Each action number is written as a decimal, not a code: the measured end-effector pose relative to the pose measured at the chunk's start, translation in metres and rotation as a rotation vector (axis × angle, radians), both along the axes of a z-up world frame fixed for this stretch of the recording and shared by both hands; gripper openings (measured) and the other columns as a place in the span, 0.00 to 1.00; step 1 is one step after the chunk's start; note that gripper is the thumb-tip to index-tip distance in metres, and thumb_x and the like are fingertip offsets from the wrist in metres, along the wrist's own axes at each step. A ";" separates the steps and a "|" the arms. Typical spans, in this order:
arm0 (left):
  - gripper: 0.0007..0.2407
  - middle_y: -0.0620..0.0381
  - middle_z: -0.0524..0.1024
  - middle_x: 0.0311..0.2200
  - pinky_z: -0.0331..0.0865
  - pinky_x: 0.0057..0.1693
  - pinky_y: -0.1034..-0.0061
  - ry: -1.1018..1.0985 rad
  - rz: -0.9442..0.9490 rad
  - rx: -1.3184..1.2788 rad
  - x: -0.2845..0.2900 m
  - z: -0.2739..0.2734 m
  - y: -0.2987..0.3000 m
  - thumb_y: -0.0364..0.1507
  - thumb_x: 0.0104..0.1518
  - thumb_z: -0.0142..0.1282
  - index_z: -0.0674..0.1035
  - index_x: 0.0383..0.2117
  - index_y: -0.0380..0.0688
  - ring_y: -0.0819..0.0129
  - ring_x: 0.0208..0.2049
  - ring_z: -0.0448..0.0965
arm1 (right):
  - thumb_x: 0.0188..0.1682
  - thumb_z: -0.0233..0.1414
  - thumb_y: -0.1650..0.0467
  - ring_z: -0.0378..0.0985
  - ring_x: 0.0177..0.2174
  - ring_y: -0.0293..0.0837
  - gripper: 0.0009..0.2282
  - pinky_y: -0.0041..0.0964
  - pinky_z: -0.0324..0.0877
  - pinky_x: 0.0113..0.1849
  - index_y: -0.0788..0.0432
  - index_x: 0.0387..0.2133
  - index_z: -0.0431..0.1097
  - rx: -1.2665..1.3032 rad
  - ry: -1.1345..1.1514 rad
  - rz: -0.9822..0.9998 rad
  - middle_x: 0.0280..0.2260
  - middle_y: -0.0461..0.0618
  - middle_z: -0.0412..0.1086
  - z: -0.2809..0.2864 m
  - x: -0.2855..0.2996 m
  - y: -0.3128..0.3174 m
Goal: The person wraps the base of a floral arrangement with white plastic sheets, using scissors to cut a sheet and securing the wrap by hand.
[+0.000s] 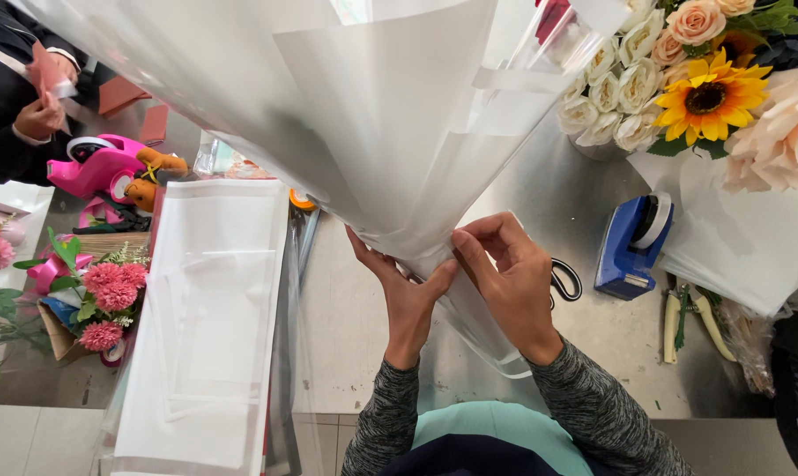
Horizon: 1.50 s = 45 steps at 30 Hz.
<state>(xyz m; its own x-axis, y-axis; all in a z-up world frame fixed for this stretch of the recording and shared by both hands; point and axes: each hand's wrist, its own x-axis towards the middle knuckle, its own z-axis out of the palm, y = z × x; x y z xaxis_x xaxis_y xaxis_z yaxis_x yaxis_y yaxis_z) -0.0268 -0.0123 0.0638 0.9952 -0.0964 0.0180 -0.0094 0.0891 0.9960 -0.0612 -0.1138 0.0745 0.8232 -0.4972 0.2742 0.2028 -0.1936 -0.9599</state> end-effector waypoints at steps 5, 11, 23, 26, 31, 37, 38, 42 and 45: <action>0.54 0.47 0.50 0.58 0.54 0.53 0.46 -0.043 0.016 -0.013 0.003 -0.015 0.006 0.32 0.33 0.67 0.30 0.62 0.56 0.57 0.56 0.55 | 0.46 0.53 0.70 0.76 0.32 0.45 0.06 0.37 0.72 0.37 0.63 0.30 0.70 0.021 -0.007 0.051 0.26 0.56 0.71 -0.002 0.002 0.005; 0.55 0.49 0.47 0.60 0.54 0.54 0.45 -0.083 0.023 -0.015 0.008 -0.031 0.018 0.33 0.32 0.68 0.31 0.62 0.56 0.58 0.57 0.54 | 0.45 0.53 0.70 0.75 0.35 0.45 0.06 0.40 0.70 0.42 0.61 0.31 0.71 0.232 0.037 0.199 0.30 0.55 0.71 -0.006 0.009 0.002; 0.54 0.57 0.42 0.62 0.51 0.57 0.42 -0.086 -0.033 -0.001 0.009 -0.049 0.022 0.33 0.30 0.67 0.34 0.63 0.61 0.60 0.61 0.50 | 0.46 0.44 0.70 0.66 0.39 0.39 0.24 0.37 0.62 0.43 0.60 0.57 0.51 0.869 0.402 0.700 0.50 0.47 0.61 -0.002 0.013 -0.009; 0.53 0.56 0.41 0.62 0.49 0.57 0.40 -0.077 -0.081 0.009 0.000 -0.020 0.017 0.31 0.31 0.65 0.34 0.63 0.60 0.60 0.61 0.49 | 0.45 0.42 0.75 0.64 0.33 0.39 0.18 0.32 0.60 0.40 0.61 0.51 0.61 1.103 0.445 0.825 0.36 0.46 0.62 -0.029 0.020 -0.026; 0.54 0.53 0.44 0.61 0.49 0.57 0.43 -0.066 -0.084 0.014 0.002 -0.014 0.020 0.34 0.31 0.65 0.32 0.62 0.61 0.61 0.60 0.49 | 0.46 0.41 0.76 0.63 0.31 0.40 0.13 0.32 0.59 0.37 0.63 0.43 0.65 1.136 0.428 0.708 0.31 0.46 0.62 -0.007 0.014 -0.017; 0.54 0.41 0.48 0.56 0.48 0.58 0.41 -0.032 0.049 0.007 0.004 0.004 0.008 0.33 0.33 0.67 0.31 0.62 0.55 0.50 0.58 0.52 | 0.42 0.51 0.70 0.63 0.40 0.39 0.16 0.30 0.58 0.39 0.61 0.43 0.62 0.354 0.218 0.320 0.36 0.48 0.62 -0.011 -0.008 0.004; 0.55 0.37 0.48 0.56 0.47 0.58 0.38 -0.006 0.093 0.040 0.005 0.004 0.008 0.33 0.33 0.69 0.31 0.62 0.55 0.45 0.59 0.52 | 0.38 0.58 0.65 0.67 0.44 0.43 0.26 0.36 0.62 0.44 0.62 0.49 0.60 0.100 0.230 0.273 0.41 0.53 0.67 -0.014 -0.012 0.006; 0.56 0.37 0.47 0.55 0.39 0.62 0.47 -0.080 0.179 0.188 -0.006 0.012 0.000 0.28 0.30 0.66 0.29 0.62 0.51 0.42 0.60 0.48 | 0.32 0.63 0.63 0.72 0.41 0.62 0.32 0.52 0.65 0.44 0.67 0.48 0.60 -0.120 0.322 0.156 0.40 0.68 0.67 -0.023 -0.005 0.009; 0.49 0.42 0.48 0.54 0.45 0.60 0.51 -0.028 0.187 0.342 -0.006 0.022 0.002 0.31 0.33 0.54 0.30 0.62 0.51 0.46 0.58 0.51 | 0.35 0.63 0.63 0.74 0.39 0.48 0.23 0.41 0.65 0.46 0.60 0.41 0.66 -0.020 0.343 0.110 0.35 0.56 0.70 -0.044 0.001 0.000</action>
